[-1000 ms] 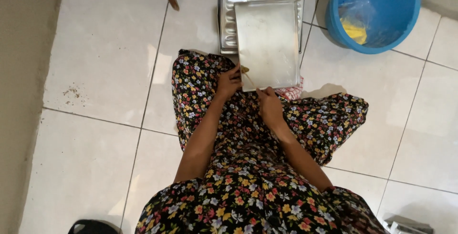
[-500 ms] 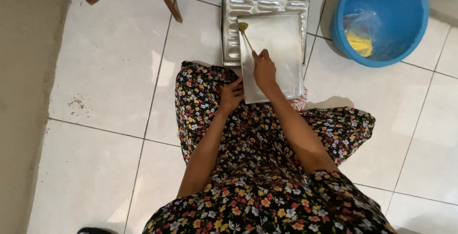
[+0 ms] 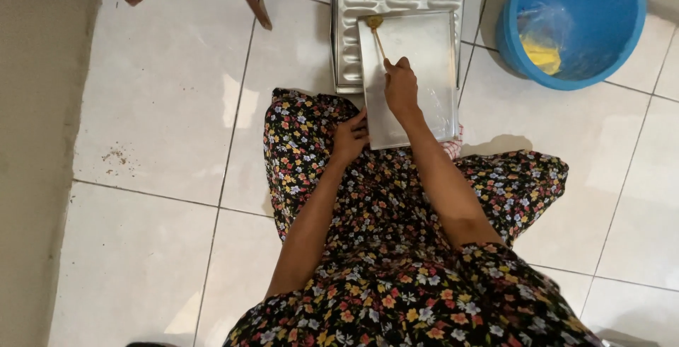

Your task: Wiping a metal baking tray with a cloth and then applying a layer of oil or butter using a brush.

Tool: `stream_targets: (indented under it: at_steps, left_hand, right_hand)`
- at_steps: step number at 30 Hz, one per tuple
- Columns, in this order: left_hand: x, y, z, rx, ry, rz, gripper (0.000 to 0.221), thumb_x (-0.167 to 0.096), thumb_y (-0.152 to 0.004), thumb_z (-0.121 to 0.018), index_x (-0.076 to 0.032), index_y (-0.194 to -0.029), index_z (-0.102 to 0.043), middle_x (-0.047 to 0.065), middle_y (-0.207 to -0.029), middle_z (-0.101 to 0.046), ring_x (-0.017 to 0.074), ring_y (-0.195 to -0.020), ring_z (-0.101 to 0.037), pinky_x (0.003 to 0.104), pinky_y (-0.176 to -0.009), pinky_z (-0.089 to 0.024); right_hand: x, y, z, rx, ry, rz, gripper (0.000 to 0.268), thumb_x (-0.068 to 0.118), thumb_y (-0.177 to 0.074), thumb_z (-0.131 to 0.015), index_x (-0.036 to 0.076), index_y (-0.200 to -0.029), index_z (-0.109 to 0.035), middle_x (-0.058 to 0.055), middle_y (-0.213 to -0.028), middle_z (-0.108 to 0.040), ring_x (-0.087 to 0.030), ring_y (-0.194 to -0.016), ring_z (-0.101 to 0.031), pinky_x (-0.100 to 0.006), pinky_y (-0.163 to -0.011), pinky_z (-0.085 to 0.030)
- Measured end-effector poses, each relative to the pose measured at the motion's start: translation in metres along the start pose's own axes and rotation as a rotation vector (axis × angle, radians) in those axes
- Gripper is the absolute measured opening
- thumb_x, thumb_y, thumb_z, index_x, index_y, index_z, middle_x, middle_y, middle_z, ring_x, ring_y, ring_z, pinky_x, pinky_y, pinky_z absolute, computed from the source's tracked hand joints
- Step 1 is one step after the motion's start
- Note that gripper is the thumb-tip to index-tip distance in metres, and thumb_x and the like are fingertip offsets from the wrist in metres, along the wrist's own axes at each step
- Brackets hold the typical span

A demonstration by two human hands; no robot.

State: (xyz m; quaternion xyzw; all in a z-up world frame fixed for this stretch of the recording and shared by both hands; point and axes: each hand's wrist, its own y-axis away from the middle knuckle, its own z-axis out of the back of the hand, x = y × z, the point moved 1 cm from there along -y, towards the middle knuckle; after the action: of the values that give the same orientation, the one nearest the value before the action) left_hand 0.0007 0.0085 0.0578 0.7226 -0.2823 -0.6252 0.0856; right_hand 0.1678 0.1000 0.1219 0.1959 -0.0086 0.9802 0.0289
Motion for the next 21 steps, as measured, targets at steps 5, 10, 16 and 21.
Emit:
stream_targets:
  at_steps: [5,10,16,21]
  left_hand:
    - [0.025,-0.008,0.002,0.003,0.021,-0.025,0.080,0.014,-0.090,-0.070,-0.022,-0.158,-0.047,0.029,-0.138,-0.060,0.0332,-0.119,-0.067,0.044,-0.092,-0.064]
    - [0.031,-0.013,0.004,0.024,0.047,-0.023,0.085,0.016,-0.086,-0.070,-0.024,-0.157,-0.046,0.027,-0.136,-0.062,0.0356,-0.117,-0.068,0.043,-0.095,-0.064]
    - [0.029,-0.011,0.002,0.000,0.016,-0.050,0.082,0.018,-0.087,-0.068,-0.021,-0.156,-0.048,0.029,-0.132,-0.064,0.0337,-0.112,-0.071,0.041,-0.087,-0.065]
    - [0.014,-0.007,0.007,0.001,-0.029,-0.078,0.084,0.020,-0.085,-0.067,-0.022,-0.156,-0.049,0.028,-0.131,-0.065,0.0347,-0.111,-0.071,0.042,-0.089,-0.064]
  right_hand:
    - [-0.009,0.100,0.017,0.066,0.016,0.038,0.035,-0.004,-0.094,-0.065,0.000,-0.127,-0.073,-0.020,-0.091,-0.060,-0.045,-0.075,-0.072,-0.053,-0.059,-0.061]
    - [0.009,0.209,0.058,0.234,-0.093,-0.068,0.040,-0.001,-0.090,-0.065,-0.004,-0.130,-0.071,-0.026,-0.093,-0.060,-0.047,-0.076,-0.069,-0.054,-0.066,-0.062]
    - [-0.043,0.083,-0.032,0.049,0.076,0.053,0.038,0.000,-0.091,-0.068,0.004,-0.127,-0.075,-0.022,-0.095,-0.063,-0.047,-0.078,-0.071,-0.052,-0.065,-0.060]
    - [-0.014,0.017,-0.025,-0.078,0.021,0.007,0.037,-0.002,-0.095,-0.066,0.007,-0.130,-0.073,-0.017,-0.095,-0.061,-0.036,-0.079,-0.073,-0.042,-0.069,-0.062]
